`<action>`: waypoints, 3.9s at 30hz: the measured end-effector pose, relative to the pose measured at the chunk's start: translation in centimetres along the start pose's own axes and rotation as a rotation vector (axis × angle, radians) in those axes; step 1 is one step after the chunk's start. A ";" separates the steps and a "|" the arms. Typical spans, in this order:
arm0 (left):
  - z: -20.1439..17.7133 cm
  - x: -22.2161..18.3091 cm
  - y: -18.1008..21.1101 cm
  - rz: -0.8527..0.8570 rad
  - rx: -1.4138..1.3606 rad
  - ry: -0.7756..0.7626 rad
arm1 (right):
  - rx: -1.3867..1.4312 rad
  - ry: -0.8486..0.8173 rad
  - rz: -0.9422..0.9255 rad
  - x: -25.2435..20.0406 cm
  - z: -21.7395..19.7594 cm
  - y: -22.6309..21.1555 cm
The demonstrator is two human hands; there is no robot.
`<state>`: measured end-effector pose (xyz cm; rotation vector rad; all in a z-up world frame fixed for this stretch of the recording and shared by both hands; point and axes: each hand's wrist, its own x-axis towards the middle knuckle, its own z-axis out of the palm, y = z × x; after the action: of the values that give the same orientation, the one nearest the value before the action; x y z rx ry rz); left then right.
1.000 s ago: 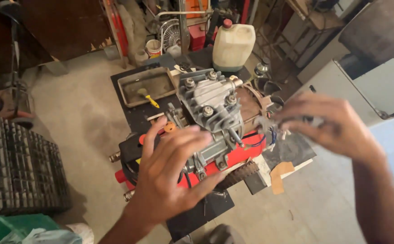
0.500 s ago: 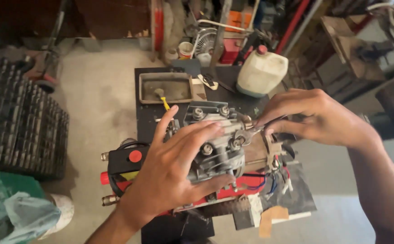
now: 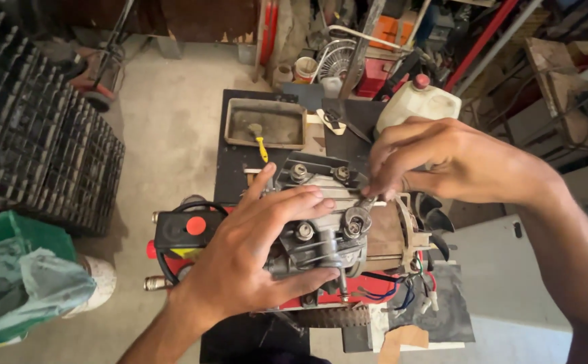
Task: Using a wrench and fingers to tighten or loosen bolts on the cylinder head of an air compressor pump during a repair process.
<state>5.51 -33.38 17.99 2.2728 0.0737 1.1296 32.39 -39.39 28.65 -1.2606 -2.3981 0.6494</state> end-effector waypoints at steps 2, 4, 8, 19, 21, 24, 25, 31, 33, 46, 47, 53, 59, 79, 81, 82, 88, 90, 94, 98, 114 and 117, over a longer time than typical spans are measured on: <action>-0.1 0.0 -0.1 0.006 -0.007 -0.005 | 0.003 -0.006 0.020 0.7 -0.3 -0.8; -0.1 0.0 -0.3 0.017 -0.021 -0.009 | 0.003 -0.011 0.047 0.7 -0.3 -1.7; -0.2 -0.1 -0.4 -0.003 -0.029 0.003 | -0.022 0.013 0.223 -1.2 0.5 -3.9; -0.1 -0.2 -0.7 0.068 0.017 0.014 | 0.302 0.443 1.380 -1.9 11.3 -13.6; -0.1 -0.3 -1.0 0.059 0.004 0.008 | 0.476 0.739 1.122 -2.9 11.6 -13.8; 0.0 -0.3 -0.9 0.074 -0.014 0.033 | 0.046 0.610 1.124 -4.7 8.4 -13.9; -0.1 -0.4 -0.9 0.065 -0.005 0.038 | 0.049 0.601 1.116 -5.2 7.2 -12.3; 0.2 -0.5 -0.7 0.052 -0.005 0.040 | -0.124 0.148 0.518 -4.6 2.0 -5.6; 0.1 -0.5 -0.7 0.042 -0.022 0.039 | -0.047 0.093 0.446 -3.9 1.5 -3.9; 0.2 -0.5 -0.2 0.018 -0.006 0.026 | 0.035 -0.251 0.277 2.5 -1.8 -1.0; 0.1 -0.5 -0.1 0.008 -0.012 0.012 | 0.013 -0.287 0.315 2.8 -1.9 -1.1; 0.2 -0.5 -0.2 0.002 -0.024 0.010 | -0.003 -0.386 0.355 4.4 -2.3 -1.2; 0.2 -0.5 -0.5 0.013 -0.024 0.018 | -0.128 -0.447 0.699 4.9 -2.7 -3.2; 0.1 -0.4 -0.6 0.042 -0.001 0.029 | 0.861 0.613 0.875 -3.7 9.2 -11.1; -0.2 -0.2 -0.5 0.053 0.002 0.017 | 0.232 0.369 1.057 -4.5 6.9 -10.5; -0.2 -0.3 -0.5 0.049 0.012 0.018 | 0.236 0.364 1.047 -4.7 5.7 -9.6; -0.1 -0.3 -0.4 0.032 0.010 0.010 | -0.010 0.087 0.826 -3.5 0.6 -5.4; -0.1 -0.3 -0.3 0.025 -0.014 -0.003 | 0.060 -0.090 0.640 -2.2 0.2 -4.5; -0.1 -0.4 -0.2 0.022 0.009 -0.009 | 0.070 -0.197 0.689 -0.5 -0.5 -2.4; -0.4 -0.2 0.2 0.003 -0.006 -0.021 | -0.007 -0.311 0.797 2.2 -2.0 -1.8; 0.0 -0.3 -0.1 0.009 0.016 0.024 | -0.164 -0.498 1.164 2.6 -1.5 -5.4; 0.0 -0.4 -0.2 -0.009 -0.002 0.012 | 0.008 -0.417 1.140 -0.6 0.5 -5.8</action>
<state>5.32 -33.31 17.59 2.2615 0.0873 1.1381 28.54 -42.92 31.31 -2.6799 -1.6994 1.2926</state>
